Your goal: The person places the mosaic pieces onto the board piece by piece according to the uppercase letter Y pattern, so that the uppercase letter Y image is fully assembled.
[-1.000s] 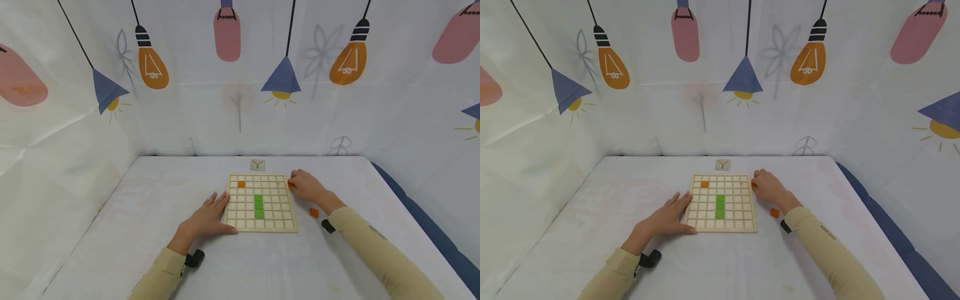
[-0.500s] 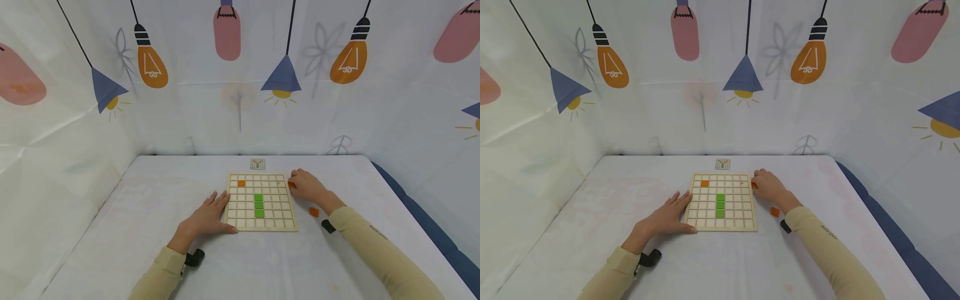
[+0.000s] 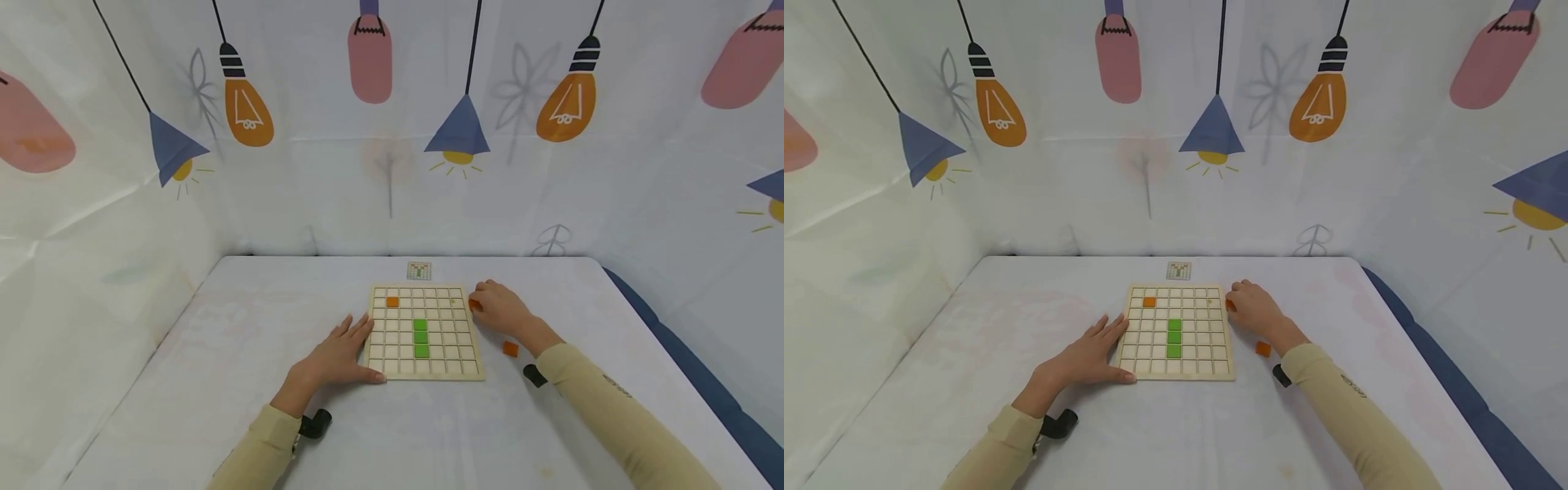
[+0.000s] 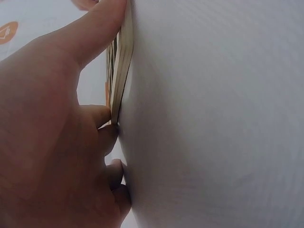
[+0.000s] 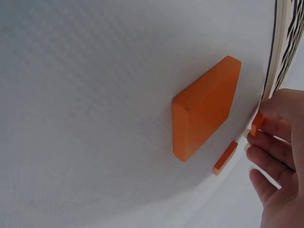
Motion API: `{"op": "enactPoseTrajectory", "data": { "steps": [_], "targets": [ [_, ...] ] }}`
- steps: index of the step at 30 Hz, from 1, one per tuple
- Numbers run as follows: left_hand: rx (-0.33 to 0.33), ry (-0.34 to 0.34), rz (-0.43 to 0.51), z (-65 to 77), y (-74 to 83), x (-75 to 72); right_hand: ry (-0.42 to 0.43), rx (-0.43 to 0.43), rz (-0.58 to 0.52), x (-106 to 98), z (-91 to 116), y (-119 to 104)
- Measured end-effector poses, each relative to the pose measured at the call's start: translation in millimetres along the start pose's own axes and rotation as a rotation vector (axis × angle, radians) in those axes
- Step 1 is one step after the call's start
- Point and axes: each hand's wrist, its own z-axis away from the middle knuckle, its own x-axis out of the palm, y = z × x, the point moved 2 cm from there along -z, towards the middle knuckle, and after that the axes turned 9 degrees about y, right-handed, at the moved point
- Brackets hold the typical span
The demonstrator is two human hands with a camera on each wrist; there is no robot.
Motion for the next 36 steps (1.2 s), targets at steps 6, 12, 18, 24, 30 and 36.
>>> {"op": "enactPoseTrajectory", "data": {
  "steps": [6,12,18,24,30,36],
  "targets": [
    [-0.003,0.003,0.007,-0.4,-1.5,1.2,0.034,-0.017,0.012,1.7,0.7,-2.8],
    [-0.011,-0.002,0.005,-0.6,-3.0,3.1,0.047,0.005,0.010,0.1,0.8,-7.0],
    [-0.001,0.006,0.001,-1.8,-4.3,5.4,0.052,-0.012,0.005,-1.1,-1.9,-12.5],
    [0.001,0.006,-0.004,-3.1,-4.2,4.4,0.043,-0.030,-0.017,-2.0,-6.5,-21.8],
    [0.002,0.002,-0.009,-3.4,-4.3,4.1,0.042,-0.067,-0.033,-5.2,-10.0,-33.5],
    [0.000,0.004,-0.002,-2.6,-3.5,3.1,0.030,-0.092,-0.037,-3.5,-14.7,-43.4]
  ]
}}
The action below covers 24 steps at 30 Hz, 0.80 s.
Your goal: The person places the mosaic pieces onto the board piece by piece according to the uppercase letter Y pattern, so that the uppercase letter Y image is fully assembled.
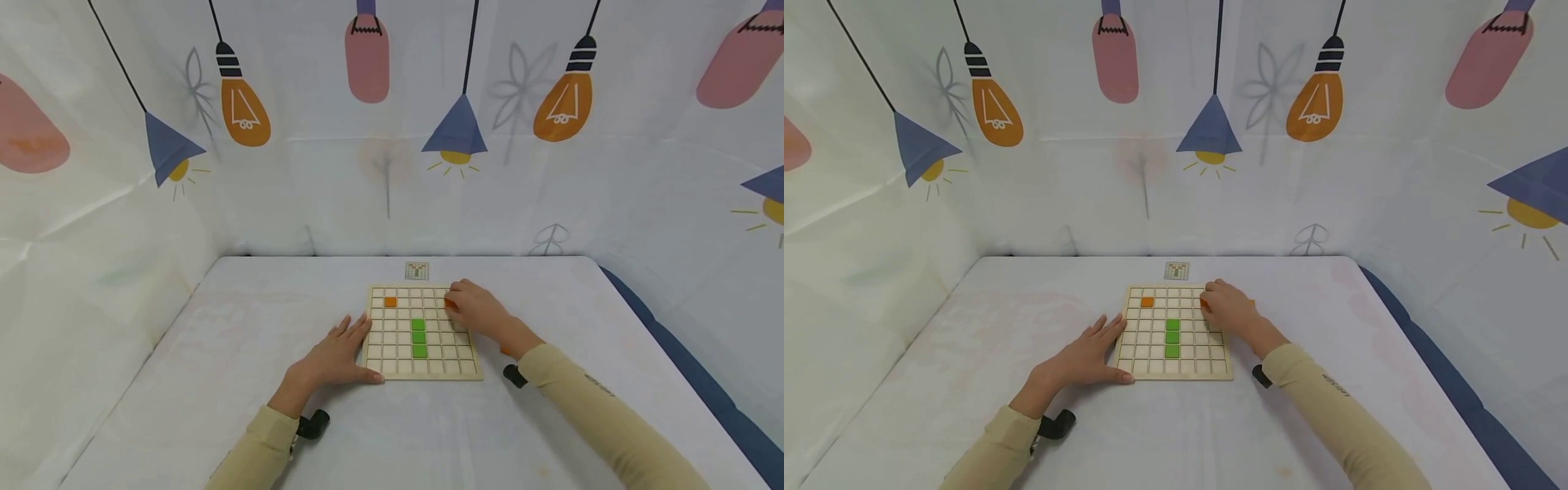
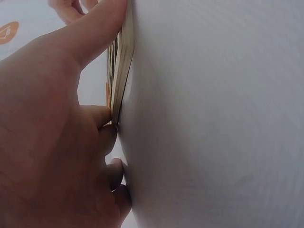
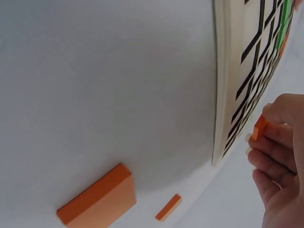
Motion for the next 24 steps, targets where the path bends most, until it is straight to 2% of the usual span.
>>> {"op": "enactPoseTrajectory", "data": {
  "steps": [12,24],
  "targets": [
    [0.009,0.009,0.013,0.4,-0.7,1.7,0.009,-0.056,-0.003,5.5,-9.8,-22.9],
    [0.023,0.005,0.004,0.3,-2.7,3.7,0.024,-0.075,-0.038,12.0,-19.6,-39.6]
  ]
}}
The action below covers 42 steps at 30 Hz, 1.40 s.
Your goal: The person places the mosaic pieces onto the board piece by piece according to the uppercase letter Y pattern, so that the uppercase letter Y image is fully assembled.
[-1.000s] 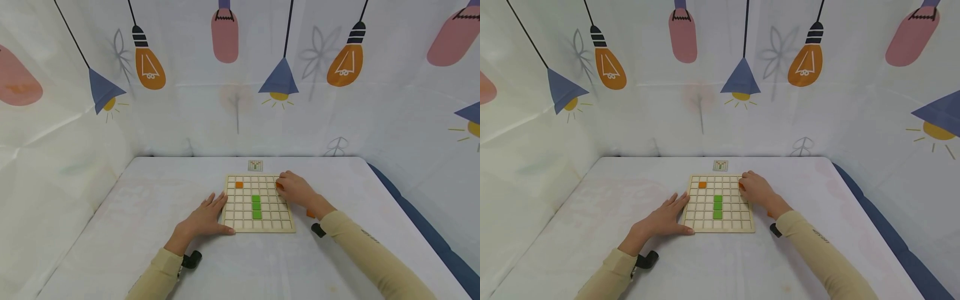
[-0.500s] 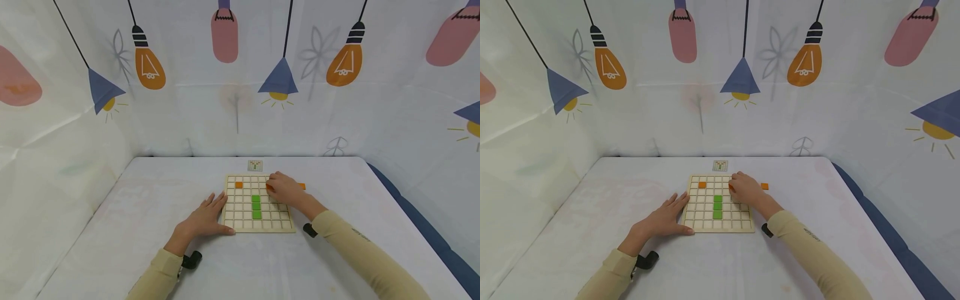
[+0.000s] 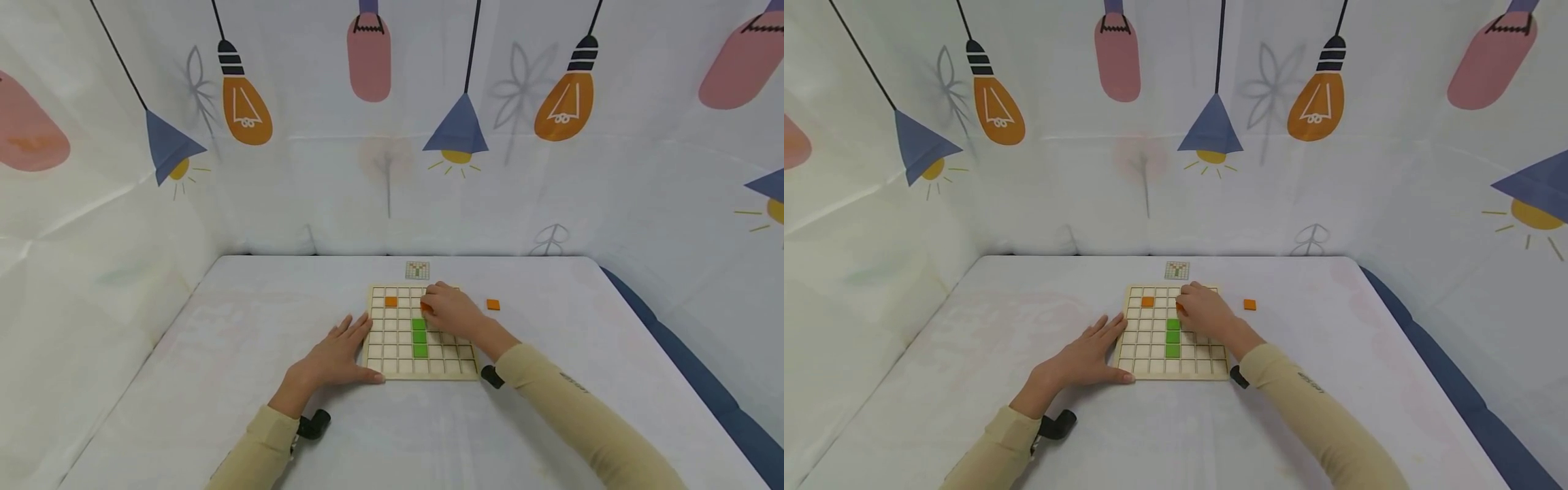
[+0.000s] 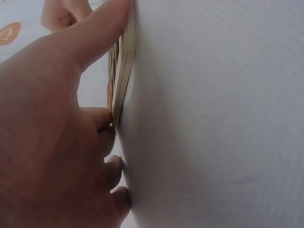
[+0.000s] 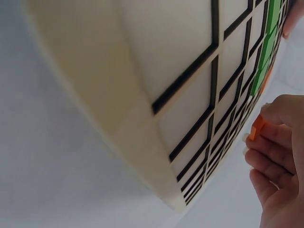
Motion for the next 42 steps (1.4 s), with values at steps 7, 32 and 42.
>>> {"op": "enactPoseTrajectory", "data": {
  "steps": [7,32,42],
  "targets": [
    [0.020,-0.002,-0.009,-0.9,1.7,-0.2,-0.024,-0.006,-0.024,0.6,-5.6,-12.4],
    [0.012,0.001,0.026,-1.2,1.2,1.4,-0.017,-0.008,-0.014,13.8,-19.1,-31.1],
    [0.003,-0.011,0.041,-0.3,3.3,-0.2,-0.020,-0.022,-0.011,15.2,-21.0,-34.9]
  ]
}}
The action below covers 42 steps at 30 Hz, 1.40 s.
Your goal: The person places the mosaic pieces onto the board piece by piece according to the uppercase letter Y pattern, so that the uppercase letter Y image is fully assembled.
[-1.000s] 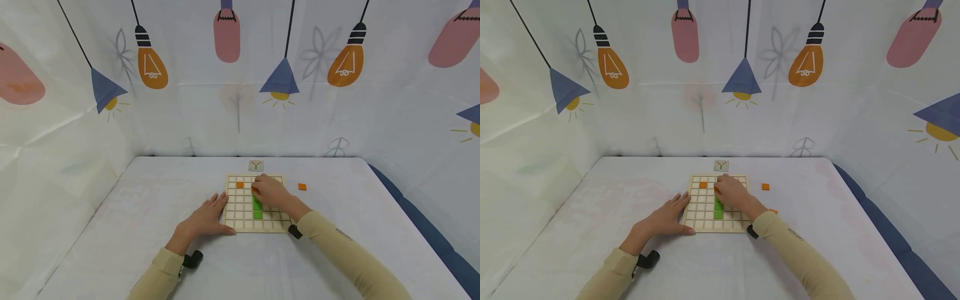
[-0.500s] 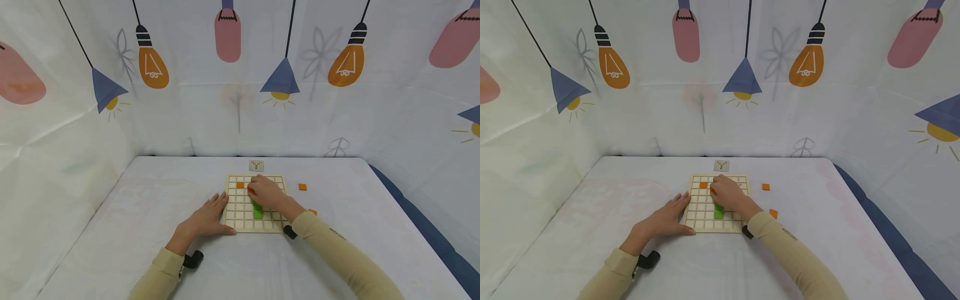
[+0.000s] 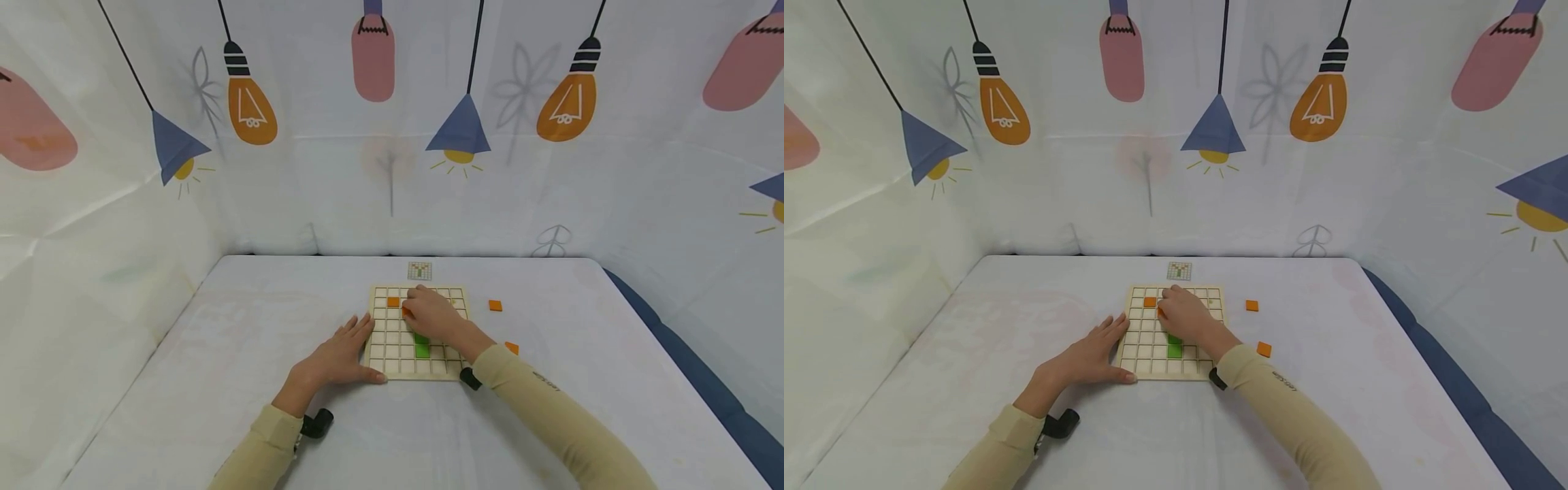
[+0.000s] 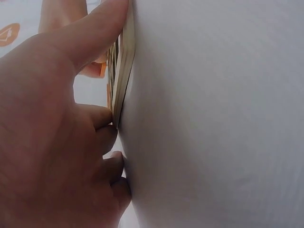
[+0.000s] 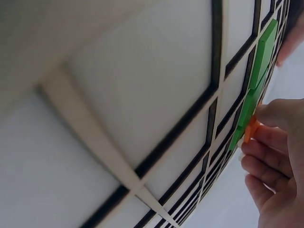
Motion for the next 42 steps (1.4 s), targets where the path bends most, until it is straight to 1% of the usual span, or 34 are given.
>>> {"op": "enactPoseTrajectory", "data": {
  "steps": [12,22,31,36,42],
  "targets": [
    [0.008,0.002,-0.008,-0.4,-0.5,0.7,-0.028,0.021,0.016,1.1,-0.7,-1.3],
    [0.022,-0.006,-0.022,0.2,-0.9,-1.0,-0.017,-0.012,0.054,3.1,-1.3,-2.7],
    [0.025,-0.012,-0.024,0.8,1.3,-2.8,-0.046,-0.016,0.072,-0.5,-1.5,-5.5],
    [0.025,-0.009,-0.020,1.0,1.6,-3.2,-0.053,-0.001,0.056,-0.5,-0.5,-4.7],
    [0.018,-0.011,-0.013,0.2,0.4,-2.0,-0.053,0.022,0.005,-1.7,1.6,-3.4]
  ]
}}
